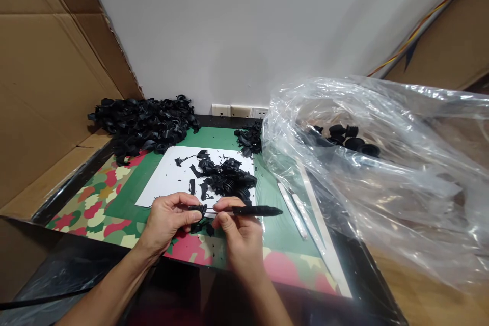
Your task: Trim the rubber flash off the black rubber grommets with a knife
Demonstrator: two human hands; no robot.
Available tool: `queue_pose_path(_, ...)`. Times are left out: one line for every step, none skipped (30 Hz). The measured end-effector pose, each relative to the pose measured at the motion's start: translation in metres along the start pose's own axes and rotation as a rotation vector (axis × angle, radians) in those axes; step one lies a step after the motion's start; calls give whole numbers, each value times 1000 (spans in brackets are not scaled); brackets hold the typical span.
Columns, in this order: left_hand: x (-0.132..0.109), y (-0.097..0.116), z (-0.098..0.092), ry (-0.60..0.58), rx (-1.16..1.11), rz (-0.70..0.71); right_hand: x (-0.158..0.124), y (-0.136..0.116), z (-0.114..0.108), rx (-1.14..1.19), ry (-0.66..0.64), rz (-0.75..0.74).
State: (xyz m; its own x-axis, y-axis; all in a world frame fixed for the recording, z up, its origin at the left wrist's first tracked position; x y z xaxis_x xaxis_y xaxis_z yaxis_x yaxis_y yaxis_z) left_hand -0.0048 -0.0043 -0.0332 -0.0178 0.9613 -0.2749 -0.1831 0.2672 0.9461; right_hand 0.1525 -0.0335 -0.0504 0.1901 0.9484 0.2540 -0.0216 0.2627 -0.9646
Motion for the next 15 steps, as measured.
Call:
queue_pose_path(0, 0, 0, 0, -1, 1, 0, -1, 1, -22, 4, -28)
queue_pose_path(0, 1, 1, -2, -1, 2, 0, -2, 2, -41, 6, -56)
queue_pose_path(0, 1, 1, -5, -2, 4, -1, -2, 3, -58, 3, -81)
queue_pose_path(0, 1, 2, -8, -2, 6, -1, -3, 4, -74, -6, -104)
queue_pose_path(0, 2, 2, -13, -2, 12, 0, -3, 5, -89, -15, -124)
queue_pose_path(-1, 2, 3, -20, -2, 19, 0, -3, 6, -103, -24, -142)
queue_pose_path(-1, 2, 4, -27, -2, 28, 0, -3, 7, -117, -30, -159)
queue_pose_path(-1, 2, 4, -32, 0, 40, -1, -3, 8, -131, -33, -174)
queue_pose_path(-2, 1, 5, -36, 3, 51, -1, -2, 8, -144, -34, -188)
queue_pose_path(-2, 1, 5, -39, 6, 58, -1, -1, 8, -157, -33, -199)
queue_pose_path(-2, 1, 5, -39, 9, 62, -1, 0, 8, -169, -33, -210)
queue_pose_path(-3, 1, 5, -39, 10, 63, -1, 0, 8, -180, -37, -222)
queue_pose_path(-3, 1, 5, -40, 10, 64, -1, 1, 8, -188, -41, -235)
queue_pose_path(-3, 1, 5, -41, 8, 64, -1, 1, 7, -192, -45, -250)
queue_pose_path(-2, 1, 5, -44, 7, 64, -1, 0, 7, -193, -49, -266)
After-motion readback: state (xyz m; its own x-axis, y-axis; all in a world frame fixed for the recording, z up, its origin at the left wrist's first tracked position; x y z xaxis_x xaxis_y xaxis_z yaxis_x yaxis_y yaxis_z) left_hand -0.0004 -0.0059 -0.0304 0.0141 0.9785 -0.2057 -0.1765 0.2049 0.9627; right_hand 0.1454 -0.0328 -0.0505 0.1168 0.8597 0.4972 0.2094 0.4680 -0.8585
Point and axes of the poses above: each hand's wrist, its own x-axis towards the middle knuckle, its own z-axis out of the palm, y = z × x, the point moved 2 cm from there along x, towards the middle knuckle, and after that the axes turned 10 degrees about -x, right-handed, at the moved point
